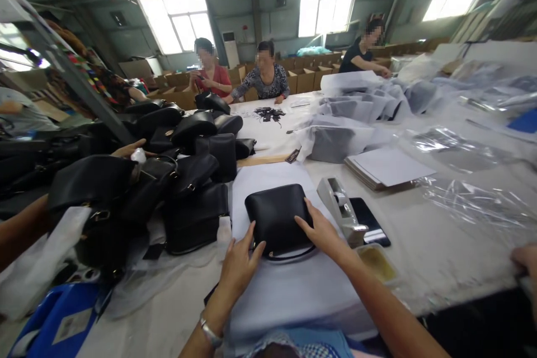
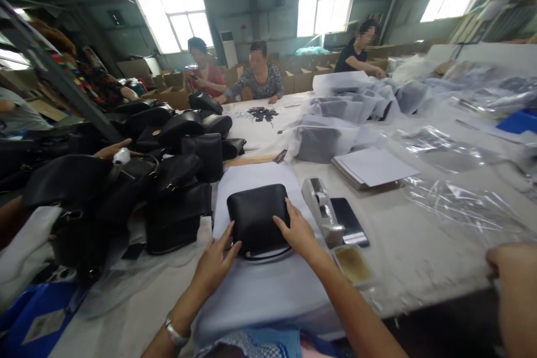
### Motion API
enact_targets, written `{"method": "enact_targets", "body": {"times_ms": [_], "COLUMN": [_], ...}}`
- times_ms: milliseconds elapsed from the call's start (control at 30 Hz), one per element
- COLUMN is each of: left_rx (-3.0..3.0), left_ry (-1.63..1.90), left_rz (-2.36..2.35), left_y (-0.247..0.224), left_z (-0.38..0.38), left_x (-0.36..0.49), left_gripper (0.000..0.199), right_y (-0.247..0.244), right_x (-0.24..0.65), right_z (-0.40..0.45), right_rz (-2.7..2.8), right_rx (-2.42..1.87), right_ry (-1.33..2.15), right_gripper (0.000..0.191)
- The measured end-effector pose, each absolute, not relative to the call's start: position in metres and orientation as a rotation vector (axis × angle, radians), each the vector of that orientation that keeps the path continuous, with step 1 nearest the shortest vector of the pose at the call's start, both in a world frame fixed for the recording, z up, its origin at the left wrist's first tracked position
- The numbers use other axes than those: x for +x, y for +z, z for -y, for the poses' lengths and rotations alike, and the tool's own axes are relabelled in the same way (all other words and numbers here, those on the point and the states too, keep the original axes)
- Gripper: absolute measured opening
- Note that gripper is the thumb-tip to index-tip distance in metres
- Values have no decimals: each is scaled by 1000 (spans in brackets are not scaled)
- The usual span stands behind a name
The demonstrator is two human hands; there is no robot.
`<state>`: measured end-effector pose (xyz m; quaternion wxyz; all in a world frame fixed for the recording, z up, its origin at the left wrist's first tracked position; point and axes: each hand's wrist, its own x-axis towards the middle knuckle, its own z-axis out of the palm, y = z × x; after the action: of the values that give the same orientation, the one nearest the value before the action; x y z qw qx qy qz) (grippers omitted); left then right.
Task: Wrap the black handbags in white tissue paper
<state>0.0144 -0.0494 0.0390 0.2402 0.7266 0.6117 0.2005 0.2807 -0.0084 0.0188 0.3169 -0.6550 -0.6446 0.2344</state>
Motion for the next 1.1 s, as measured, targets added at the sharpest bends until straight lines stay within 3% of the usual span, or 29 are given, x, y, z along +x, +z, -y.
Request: {"method": "enact_targets", "body": {"times_ms": [467, 667, 767, 933, 1100], "left_rx": [1904, 2218, 2278, 2358, 2365], "left_ry": [592, 784, 770, 740, 750], "left_rz": [-1708, -1691, -1612, -1572, -1545], "left_y": [25, 28, 27, 17, 14], "left_z": [56, 57, 53, 48, 45], "left_x": [18, 24, 34, 46, 44], "left_gripper": [63, 63, 64, 63, 65], "right_y": [10, 39, 36, 9, -11], "right_x": [271, 305, 334, 369, 372], "right_z": [47, 95, 130, 169, 162], "right_rz": [1595, 1687, 1673, 1646, 1802], "right_rx": [-1694, -1641, -1814, -2223, -2377], "right_ry": [627, 319, 89, -177, -116], "right_gripper": [67, 39, 32, 42, 54]}}
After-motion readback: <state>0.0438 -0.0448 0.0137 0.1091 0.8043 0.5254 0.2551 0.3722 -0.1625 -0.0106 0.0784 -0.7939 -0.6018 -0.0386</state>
